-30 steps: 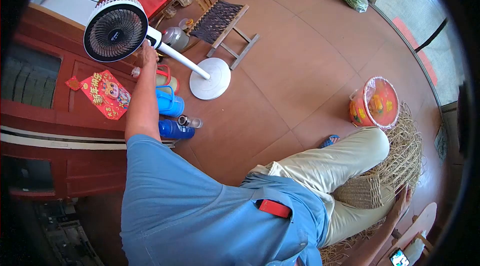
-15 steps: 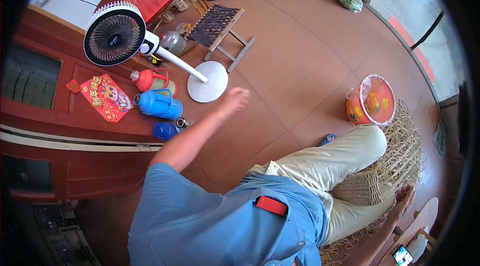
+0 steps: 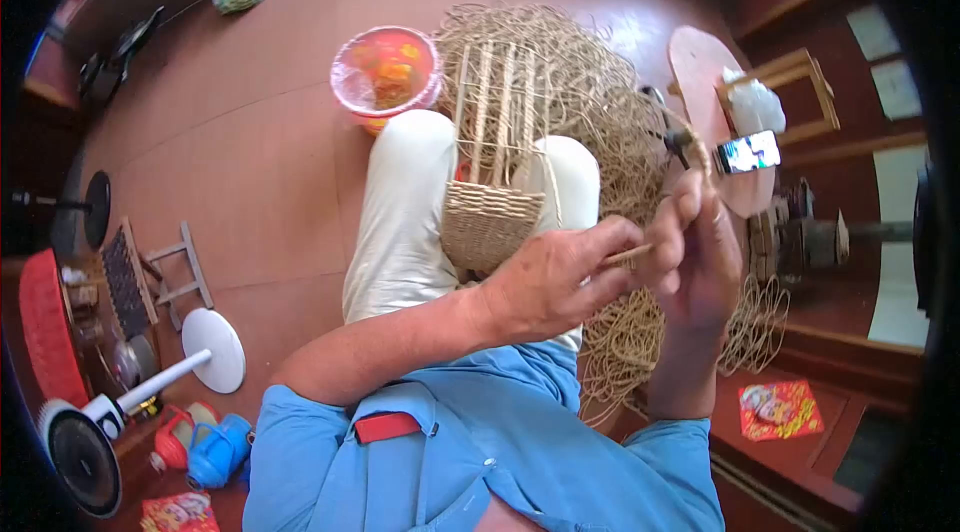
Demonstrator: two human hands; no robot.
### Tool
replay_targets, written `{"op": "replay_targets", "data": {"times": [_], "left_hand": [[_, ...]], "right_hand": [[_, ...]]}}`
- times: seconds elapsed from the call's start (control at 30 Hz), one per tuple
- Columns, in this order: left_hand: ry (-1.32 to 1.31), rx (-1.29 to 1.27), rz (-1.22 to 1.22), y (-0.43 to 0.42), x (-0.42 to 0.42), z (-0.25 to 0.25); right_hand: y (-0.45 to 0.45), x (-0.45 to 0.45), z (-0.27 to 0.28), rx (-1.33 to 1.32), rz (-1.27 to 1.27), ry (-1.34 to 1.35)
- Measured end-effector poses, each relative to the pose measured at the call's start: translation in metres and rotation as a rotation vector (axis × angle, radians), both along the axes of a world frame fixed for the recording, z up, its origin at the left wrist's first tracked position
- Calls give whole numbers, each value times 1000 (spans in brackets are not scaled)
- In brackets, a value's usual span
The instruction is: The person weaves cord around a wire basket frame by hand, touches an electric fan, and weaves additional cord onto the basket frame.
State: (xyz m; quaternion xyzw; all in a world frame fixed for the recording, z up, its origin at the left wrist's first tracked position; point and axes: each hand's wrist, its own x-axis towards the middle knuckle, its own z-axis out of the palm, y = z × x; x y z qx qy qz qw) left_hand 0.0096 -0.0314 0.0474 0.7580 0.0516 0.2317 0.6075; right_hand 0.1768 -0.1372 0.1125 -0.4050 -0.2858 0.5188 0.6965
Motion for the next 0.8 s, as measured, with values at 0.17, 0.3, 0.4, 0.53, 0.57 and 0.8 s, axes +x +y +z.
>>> {"op": "replay_targets", "data": {"times": [0.17,0.3,0.4,0.53,0.57,0.8], "left_hand": [[262,-388,-175,12,-52,0],[264,-425,199,57,-141,-21],[51,-482,548,113,-205,-23],[34,-434,837,179,-290,-20],[39,-436,829,190,-306,-17],[33,-274,1133,273,-402,-31]], "right_hand": [[-37,72,-36,22,-232,189],[-72,125,-74,23,-306,316],[-92,151,-100,-72,-428,308],[-115,175,-138,-145,-507,396],[-124,182,-150,-146,-516,397],[-166,206,-202,-372,-655,453]]}}
